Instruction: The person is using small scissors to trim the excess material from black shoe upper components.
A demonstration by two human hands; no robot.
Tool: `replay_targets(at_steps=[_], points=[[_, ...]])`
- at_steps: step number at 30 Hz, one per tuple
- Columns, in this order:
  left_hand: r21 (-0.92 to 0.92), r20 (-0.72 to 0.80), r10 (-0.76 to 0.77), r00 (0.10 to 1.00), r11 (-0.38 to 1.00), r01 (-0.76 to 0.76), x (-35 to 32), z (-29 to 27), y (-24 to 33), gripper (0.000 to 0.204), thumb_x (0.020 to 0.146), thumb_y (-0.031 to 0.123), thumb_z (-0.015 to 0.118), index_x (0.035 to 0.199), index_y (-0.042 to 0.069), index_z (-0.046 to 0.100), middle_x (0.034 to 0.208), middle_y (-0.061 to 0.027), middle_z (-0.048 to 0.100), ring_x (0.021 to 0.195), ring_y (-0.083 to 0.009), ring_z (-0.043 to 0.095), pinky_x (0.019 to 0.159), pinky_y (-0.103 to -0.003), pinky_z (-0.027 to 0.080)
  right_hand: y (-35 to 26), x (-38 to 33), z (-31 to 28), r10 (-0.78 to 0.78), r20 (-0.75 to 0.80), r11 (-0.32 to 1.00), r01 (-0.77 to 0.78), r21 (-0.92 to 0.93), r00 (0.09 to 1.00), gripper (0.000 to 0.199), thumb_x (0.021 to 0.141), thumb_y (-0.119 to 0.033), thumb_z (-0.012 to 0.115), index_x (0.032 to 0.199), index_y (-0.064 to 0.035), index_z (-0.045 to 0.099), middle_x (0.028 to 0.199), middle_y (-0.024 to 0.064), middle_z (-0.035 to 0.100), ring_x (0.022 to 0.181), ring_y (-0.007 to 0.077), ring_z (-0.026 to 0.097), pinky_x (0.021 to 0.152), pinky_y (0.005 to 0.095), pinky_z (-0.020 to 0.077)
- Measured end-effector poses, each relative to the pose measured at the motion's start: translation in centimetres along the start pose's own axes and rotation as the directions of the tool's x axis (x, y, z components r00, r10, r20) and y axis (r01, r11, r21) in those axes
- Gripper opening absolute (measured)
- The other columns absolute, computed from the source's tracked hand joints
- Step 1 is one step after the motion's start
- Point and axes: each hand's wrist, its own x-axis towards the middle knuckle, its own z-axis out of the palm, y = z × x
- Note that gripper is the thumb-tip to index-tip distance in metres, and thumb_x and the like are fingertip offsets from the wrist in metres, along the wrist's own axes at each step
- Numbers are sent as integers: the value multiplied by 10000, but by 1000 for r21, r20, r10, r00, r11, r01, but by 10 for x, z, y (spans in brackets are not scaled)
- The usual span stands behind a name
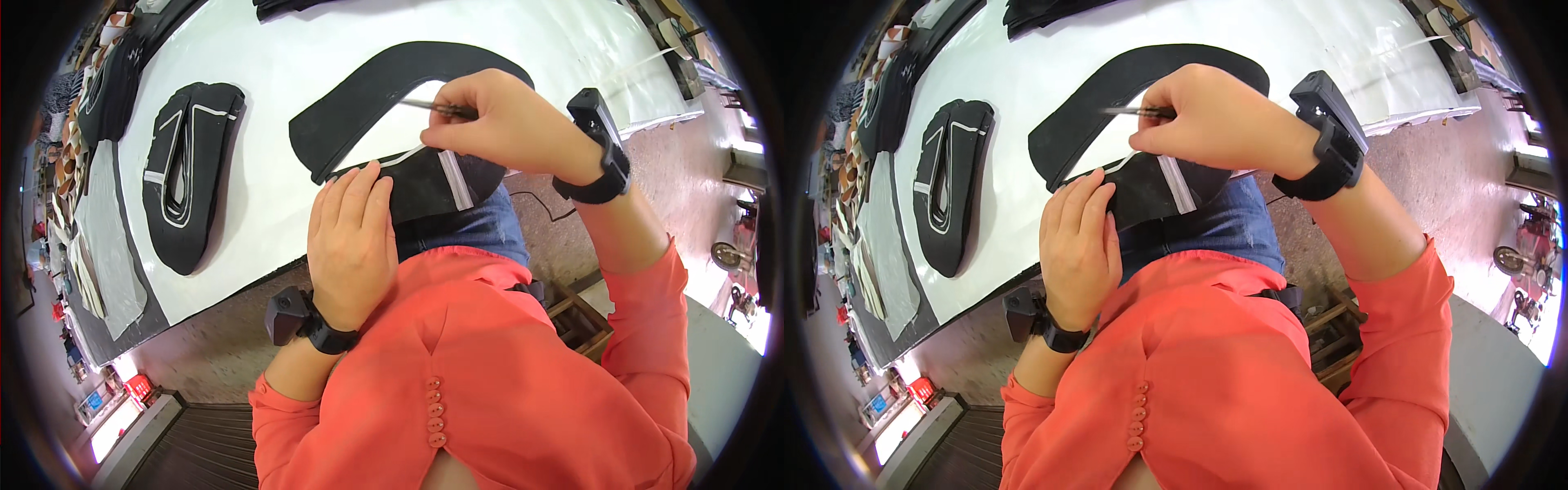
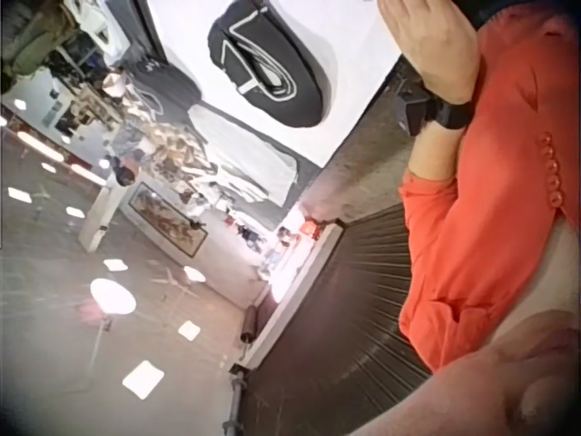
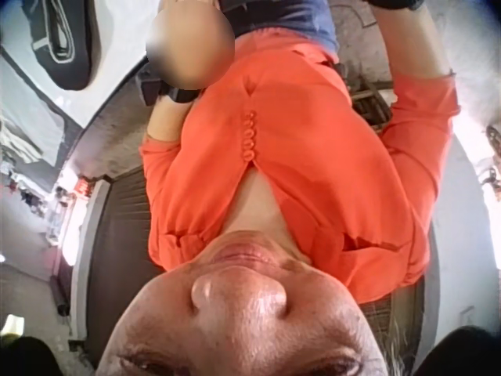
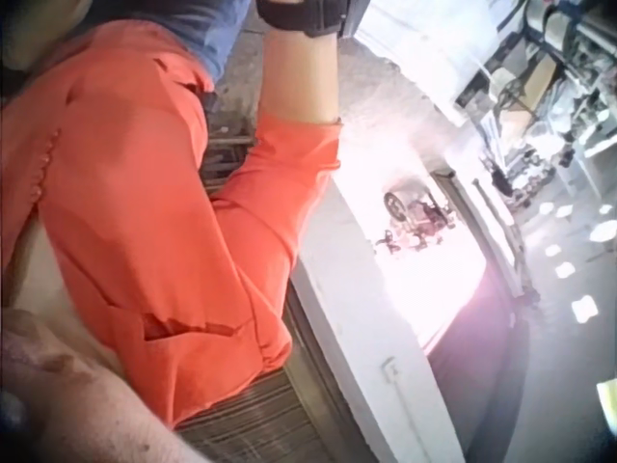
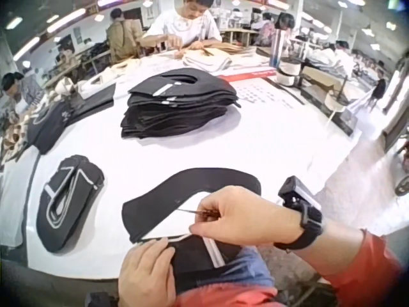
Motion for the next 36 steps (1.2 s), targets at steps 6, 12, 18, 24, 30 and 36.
replay_targets(at_steps=[6,12,18,24,30,36], points=[[-27,-5,-17,1000,1000,17,-1,3,-1,359,861,-21,650,1220,-8,647,1328,-142,631,1217,-354,595,1052,-478,472,23,-2,5,111,-36,980,-115,-160,993,334,794,-299,711,781,34,685,608,163,602,577,280,632,599,375,506],[-41,-54,-15,998,999,13,-6,10,-1,375,835,-12,669,1209,-10,654,1351,-148,629,1235,-351,604,1064,-487,477,23,-2,8,33,-71,972,-49,-231,997,333,792,-294,708,790,39,695,621,202,614,594,344,640,622,394,523],[-139,-5,103,995,985,-102,19,20,19,324,837,4,651,1161,-16,653,1311,-174,636,1221,-351,612,1060,-469,485,31,-1,9,-49,-74,966,29,-257,996,339,795,-294,717,795,45,692,617,201,613,591,317,651,616,392,527],[-170,-1,141,990,975,-140,27,23,23,286,847,-58,653,1130,-12,650,1282,-174,642,1171,-380,637,986,-461,520,30,-11,-14,60,-14,990,-62,-128,998,219,859,-181,709,820,31,670,632,30,553,597,97,483,563,300,418],[-202,-24,113,993,972,-116,24,29,24,295,845,-60,663,1136,-20,644,1306,-180,639,1182,-387,633,991,-466,517,51,-11,-18,-77,-71,970,58,-236,995,294,785,-258,679,785,36,687,643,183,607,604,299,636,625,375,503],[-232,-66,137,988,961,-148,33,36,32,300,850,-52,669,1147,-20,641,1295,-186,645,1187,-389,632,983,-460,525,43,-10,-17,-40,-84,968,18,-249,996,277,758,-238,668,761,39,682,660,204,619,628,315,646,639,384,510]])
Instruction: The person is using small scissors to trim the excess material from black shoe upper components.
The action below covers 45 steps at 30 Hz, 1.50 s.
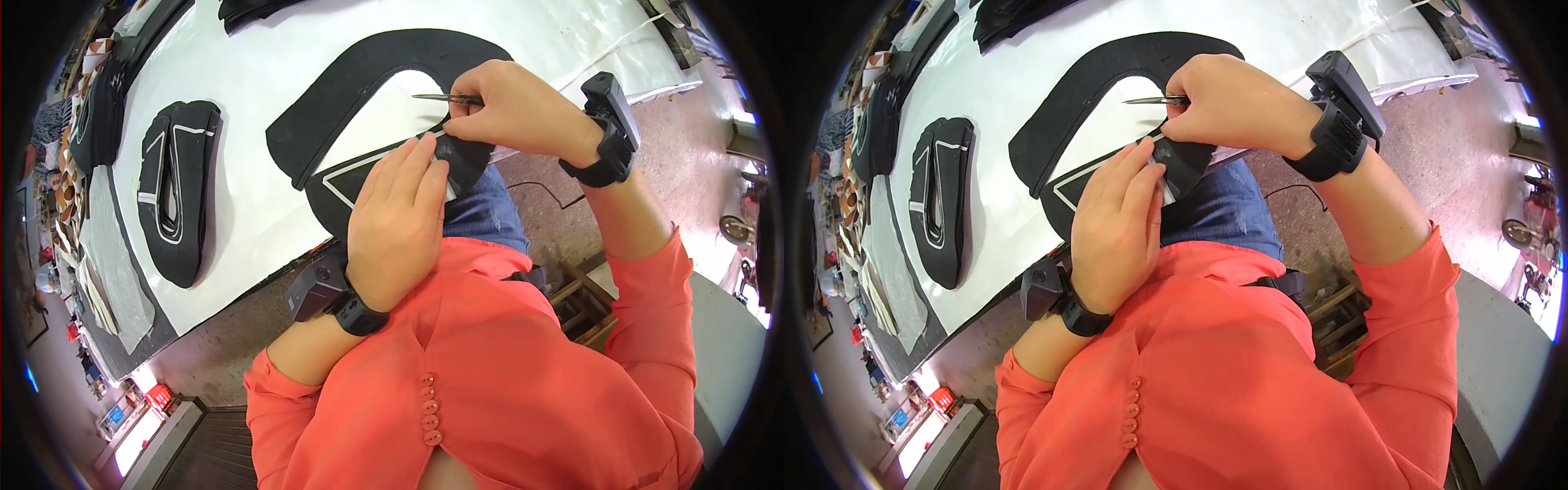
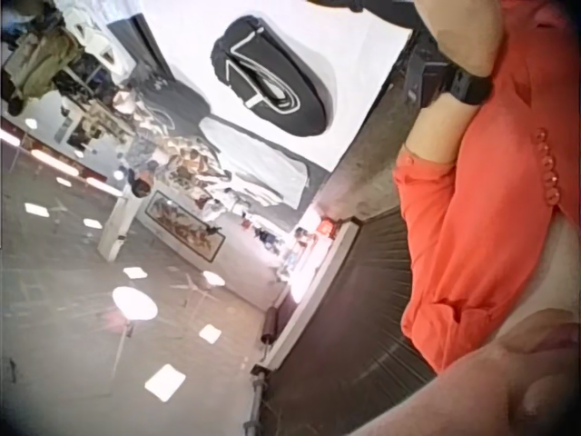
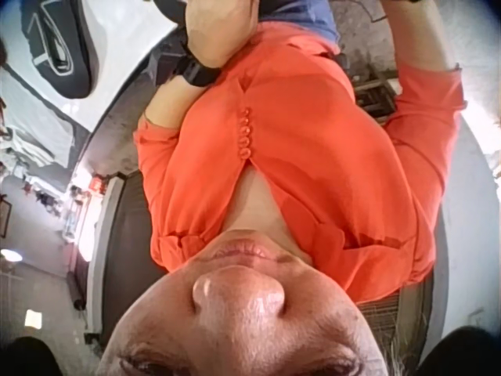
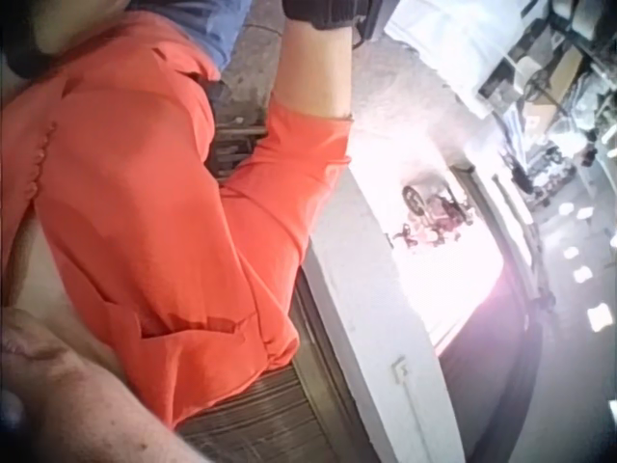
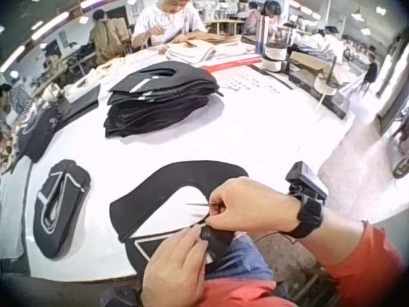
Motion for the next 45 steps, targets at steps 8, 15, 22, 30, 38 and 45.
replay_targets(at_steps=[8,15,22,30,38,45], points=[[109,95,88,992,989,-99,11,-5,1,307,793,-29,683,1097,-27,645,1255,-191,658,1149,-371,651,965,-450,542,14,0,-4,-94,59,995,92,47,994,220,834,-174,699,796,33,635,634,70,544,611,127,505,597,297,440],[145,125,106,986,982,-124,14,-6,3,291,793,-19,677,1082,-23,642,1250,-184,660,1135,-356,644,951,-439,543,12,6,-7,-52,69,998,54,-37,996,236,814,-189,707,795,38,646,640,77,544,620,135,506,608,305,446],[124,142,106,984,985,-124,25,-3,0,237,813,48,648,1049,31,640,1236,-107,654,1082,-301,609,919,-421,476,19,14,-17,-175,98,984,177,-7,980,246,786,-193,715,780,40,636,625,99,532,593,166,493,590,322,440],[234,101,119,988,962,-139,32,7,4,296,804,19,650,1097,63,657,1218,-68,661,1159,-302,592,971,-428,456,24,31,-25,-260,154,964,264,-6,953,239,781,-184,732,777,40,649,636,79,585,611,140,566,585,307,471],[116,156,126,980,983,-144,29,-4,-11,326,812,-2,615,1119,81,687,1256,-36,664,1215,-315,579,1012,-446,470,16,27,-26,-177,194,979,193,-64,965,234,785,-189,731,788,38,675,640,119,615,591,175,589,575,331,479],[109,236,180,955,972,-210,22,-22,-15,298,808,-3,614,1085,76,690,1218,-27,681,1186,-304,608,1014,-478,483,9,4,-1,-157,68,987,158,-8,985,237,790,-188,718,771,41,662,611,134,576,557,199,551,569,348,466]])
